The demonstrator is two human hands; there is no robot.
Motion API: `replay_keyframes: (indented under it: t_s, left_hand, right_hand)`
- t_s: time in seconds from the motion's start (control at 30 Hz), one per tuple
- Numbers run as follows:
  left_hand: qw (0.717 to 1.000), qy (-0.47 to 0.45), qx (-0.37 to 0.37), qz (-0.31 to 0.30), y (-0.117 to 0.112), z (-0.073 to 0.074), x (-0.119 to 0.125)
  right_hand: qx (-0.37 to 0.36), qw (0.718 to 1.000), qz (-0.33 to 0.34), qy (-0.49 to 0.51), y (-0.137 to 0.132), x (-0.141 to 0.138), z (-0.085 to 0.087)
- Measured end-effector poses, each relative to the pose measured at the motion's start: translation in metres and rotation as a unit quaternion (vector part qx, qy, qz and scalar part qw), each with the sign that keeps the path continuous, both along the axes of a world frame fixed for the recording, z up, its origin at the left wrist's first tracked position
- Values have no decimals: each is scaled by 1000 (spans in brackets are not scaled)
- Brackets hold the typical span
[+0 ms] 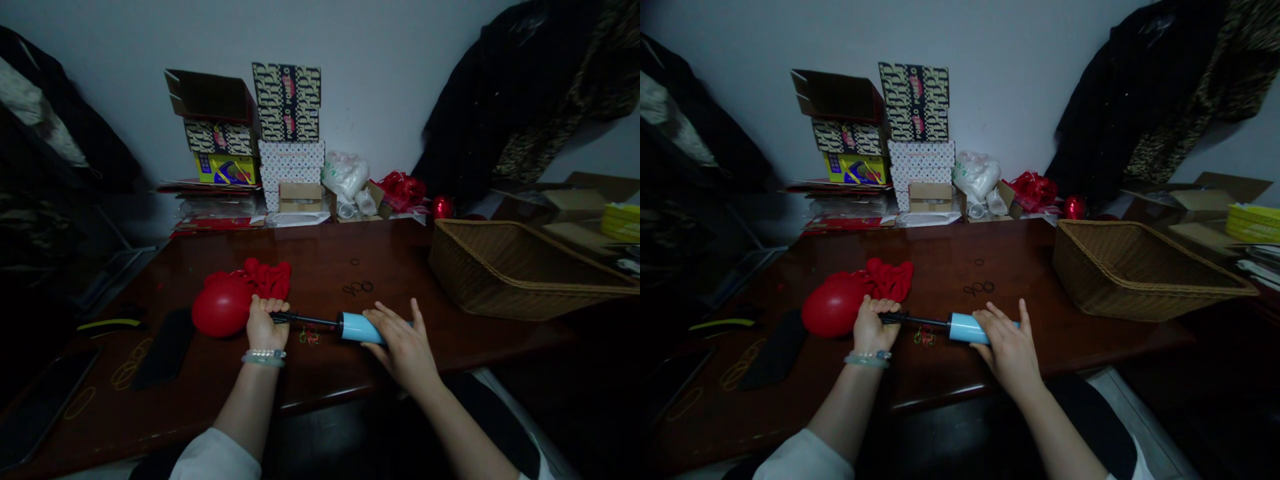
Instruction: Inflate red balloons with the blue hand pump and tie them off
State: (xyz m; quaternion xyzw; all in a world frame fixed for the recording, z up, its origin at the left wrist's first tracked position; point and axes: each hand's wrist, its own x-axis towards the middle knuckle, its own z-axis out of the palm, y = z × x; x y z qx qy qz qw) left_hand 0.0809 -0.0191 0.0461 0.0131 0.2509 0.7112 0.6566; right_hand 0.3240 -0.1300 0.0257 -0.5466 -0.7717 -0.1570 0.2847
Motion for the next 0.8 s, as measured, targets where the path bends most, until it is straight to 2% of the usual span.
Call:
replay_keyframes:
  t_s: [0.33, 0.53, 0.63, 0.8]
  left_hand:
    - [1000, -4, 5, -23, -13, -15, 24]
    - [999, 5, 12, -40, -24, -21, 42]
    - [999, 11, 8, -45, -27, -19, 46]
    - [999, 26, 10, -46, -24, -7, 40]
  right_hand:
    - [-18, 999, -13, 25, -4, -19, -1]
    - [-1, 999, -18, 36, -5, -33, -3]
    - [1, 999, -19, 40, -6, -36, -3]
    - [-5, 999, -7, 36, -2, -36, 0]
